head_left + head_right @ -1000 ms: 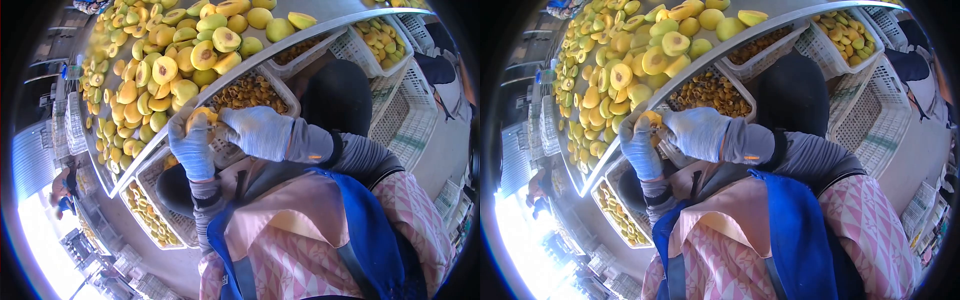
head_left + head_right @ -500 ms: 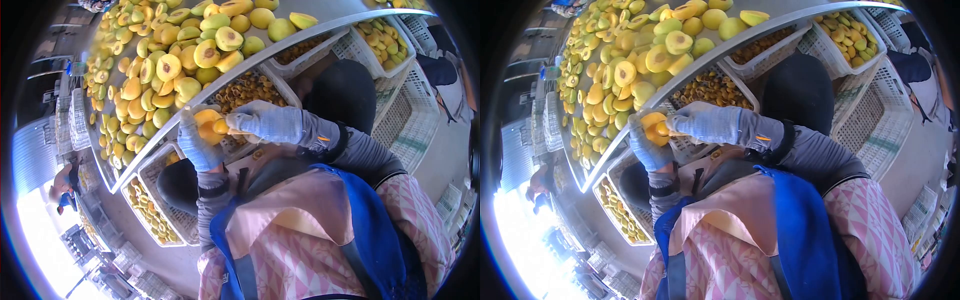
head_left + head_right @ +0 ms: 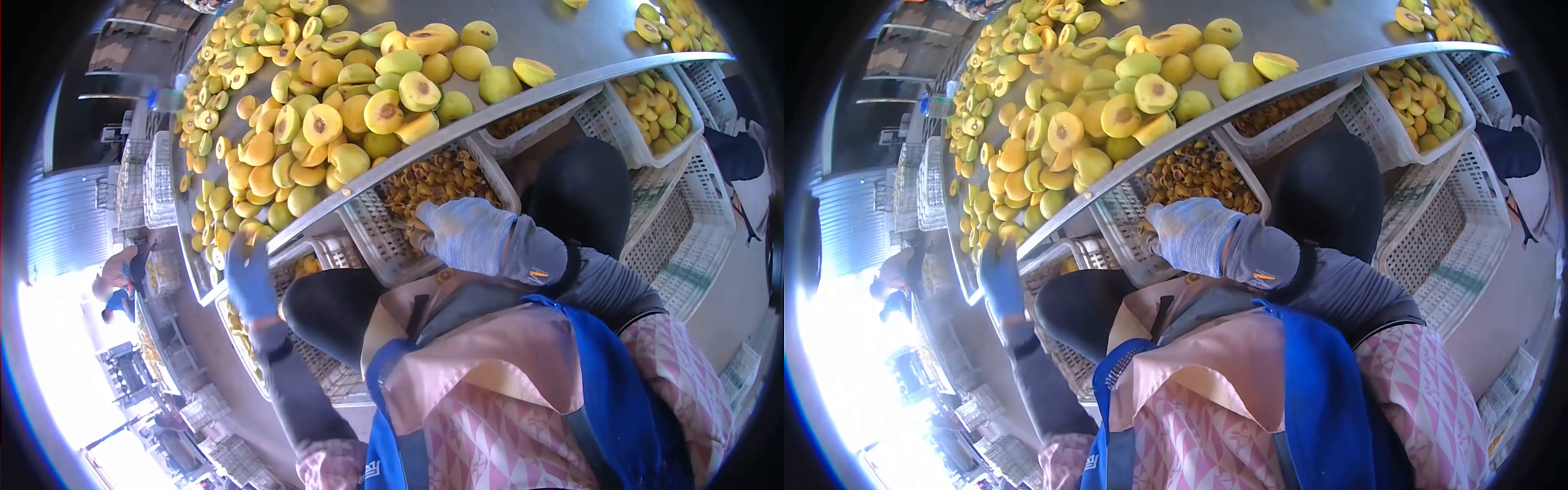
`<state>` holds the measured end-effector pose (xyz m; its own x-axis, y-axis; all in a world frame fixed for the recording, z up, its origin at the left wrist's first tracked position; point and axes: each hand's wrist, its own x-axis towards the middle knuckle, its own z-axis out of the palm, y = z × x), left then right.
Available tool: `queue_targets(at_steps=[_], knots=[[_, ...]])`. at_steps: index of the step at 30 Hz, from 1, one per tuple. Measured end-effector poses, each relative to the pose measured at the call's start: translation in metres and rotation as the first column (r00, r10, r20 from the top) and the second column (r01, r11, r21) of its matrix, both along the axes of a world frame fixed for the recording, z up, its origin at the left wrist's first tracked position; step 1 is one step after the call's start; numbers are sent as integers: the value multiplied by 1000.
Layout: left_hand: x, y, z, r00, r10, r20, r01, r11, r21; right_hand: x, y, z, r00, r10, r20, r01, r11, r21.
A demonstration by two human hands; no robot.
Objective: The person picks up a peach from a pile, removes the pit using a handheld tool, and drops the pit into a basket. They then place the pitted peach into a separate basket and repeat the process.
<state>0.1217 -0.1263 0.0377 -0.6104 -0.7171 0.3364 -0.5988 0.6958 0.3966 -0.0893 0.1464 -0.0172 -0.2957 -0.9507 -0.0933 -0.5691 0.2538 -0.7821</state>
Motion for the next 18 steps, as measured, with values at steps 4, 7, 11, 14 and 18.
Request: queue_targets(at_steps=[4, 7, 11, 14, 18], knots=[[-131, 3, -15, 995, -100, -8, 98, 957, 272, -6, -2, -3, 997, -79, 2, 79, 994, -70], [-176, -6, -39, 990, -135, 43, 124, 974, 189, -10, -1, -3, 988, -140, 62, 145, 987, -74], [-174, 10, -55, 972, -218, -84, 227, 966, 127, -11, -7, 2, 950, -233, 209, 280, 932, -232], [-166, 29, -59, 941, -257, -218, 272, 961, 41, -12, -18, 8, 916, -234, 327, 358, 845, -398], [-154, 98, -22, 850, -81, -520, 401, 741, 539, -14, -23, 15, 900, -264, 347, 406, 798, -446]])
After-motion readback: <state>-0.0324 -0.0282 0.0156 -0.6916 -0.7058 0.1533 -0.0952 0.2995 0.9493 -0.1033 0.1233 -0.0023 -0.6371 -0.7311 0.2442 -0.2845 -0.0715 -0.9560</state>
